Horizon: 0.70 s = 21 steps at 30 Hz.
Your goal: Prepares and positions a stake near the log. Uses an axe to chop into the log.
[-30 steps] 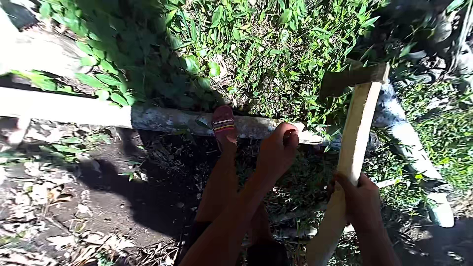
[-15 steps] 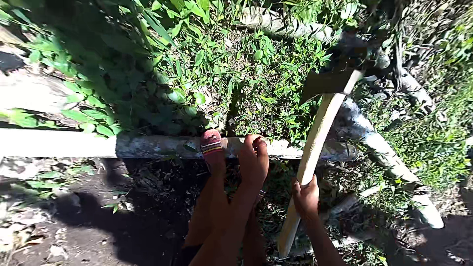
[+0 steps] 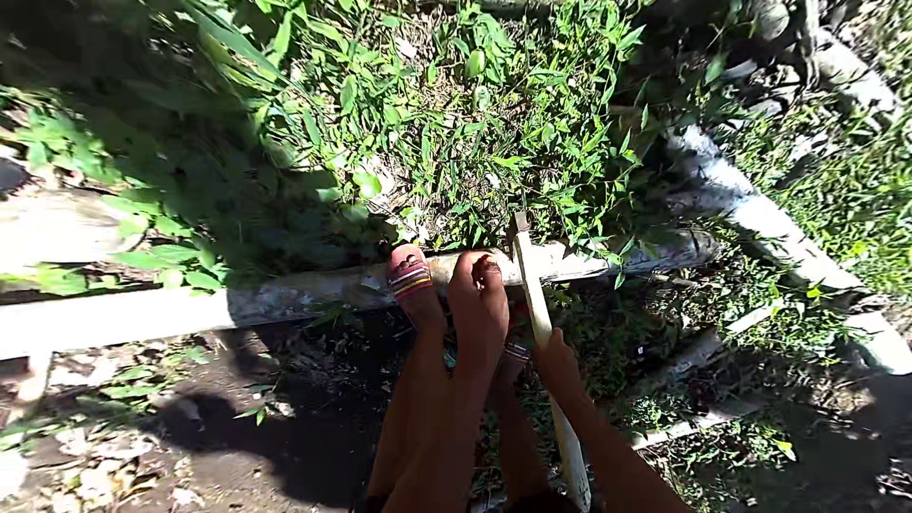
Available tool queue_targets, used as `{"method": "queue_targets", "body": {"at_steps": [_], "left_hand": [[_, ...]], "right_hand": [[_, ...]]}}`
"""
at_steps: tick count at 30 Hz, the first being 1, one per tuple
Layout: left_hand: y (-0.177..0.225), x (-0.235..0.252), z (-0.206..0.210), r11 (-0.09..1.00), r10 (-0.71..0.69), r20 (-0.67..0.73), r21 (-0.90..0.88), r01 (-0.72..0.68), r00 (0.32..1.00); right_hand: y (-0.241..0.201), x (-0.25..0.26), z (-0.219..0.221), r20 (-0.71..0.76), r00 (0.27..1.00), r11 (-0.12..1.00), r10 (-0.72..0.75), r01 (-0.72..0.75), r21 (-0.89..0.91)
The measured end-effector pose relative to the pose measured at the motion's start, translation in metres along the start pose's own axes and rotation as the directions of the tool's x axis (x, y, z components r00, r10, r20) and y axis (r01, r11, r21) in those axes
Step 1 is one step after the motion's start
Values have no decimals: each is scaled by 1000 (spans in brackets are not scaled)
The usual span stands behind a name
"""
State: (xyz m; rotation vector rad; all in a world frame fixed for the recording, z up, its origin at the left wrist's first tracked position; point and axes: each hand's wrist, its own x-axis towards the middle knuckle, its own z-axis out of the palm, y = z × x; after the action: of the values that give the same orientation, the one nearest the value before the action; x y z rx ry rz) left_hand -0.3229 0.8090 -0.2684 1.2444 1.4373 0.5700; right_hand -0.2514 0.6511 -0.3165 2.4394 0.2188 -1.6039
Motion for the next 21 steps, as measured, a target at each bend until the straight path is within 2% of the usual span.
{"method": "queue_targets", "body": {"at_steps": [6, 12, 14, 18, 20, 21], "left_hand": [[-2, -1, 3, 1000, -14, 64, -10, 14, 998], [-4, -4, 8, 1000, 27, 62, 8, -27, 998], [-2, -5, 10, 1000, 16, 57, 6, -17, 998], [17, -7, 13, 1000, -19, 93, 21, 17, 996], [25, -11, 13, 999, -39, 123, 41, 34, 992], [29, -13, 14, 997, -52, 131, 58, 45, 990]], "right_hand": [[3, 6, 11, -5, 1000, 1000, 24, -24, -13], [9, 10, 10, -5, 1000, 1000, 9, -9, -8], [10, 10, 3, 12, 1000, 999, 16, -17, 52], [20, 15, -28, -36, 999, 938, -41, 51, 343], [28, 3, -58, -112, 991, 897, -72, 113, 426], [32, -7, -79, -187, 975, 876, -118, 191, 443]]}}
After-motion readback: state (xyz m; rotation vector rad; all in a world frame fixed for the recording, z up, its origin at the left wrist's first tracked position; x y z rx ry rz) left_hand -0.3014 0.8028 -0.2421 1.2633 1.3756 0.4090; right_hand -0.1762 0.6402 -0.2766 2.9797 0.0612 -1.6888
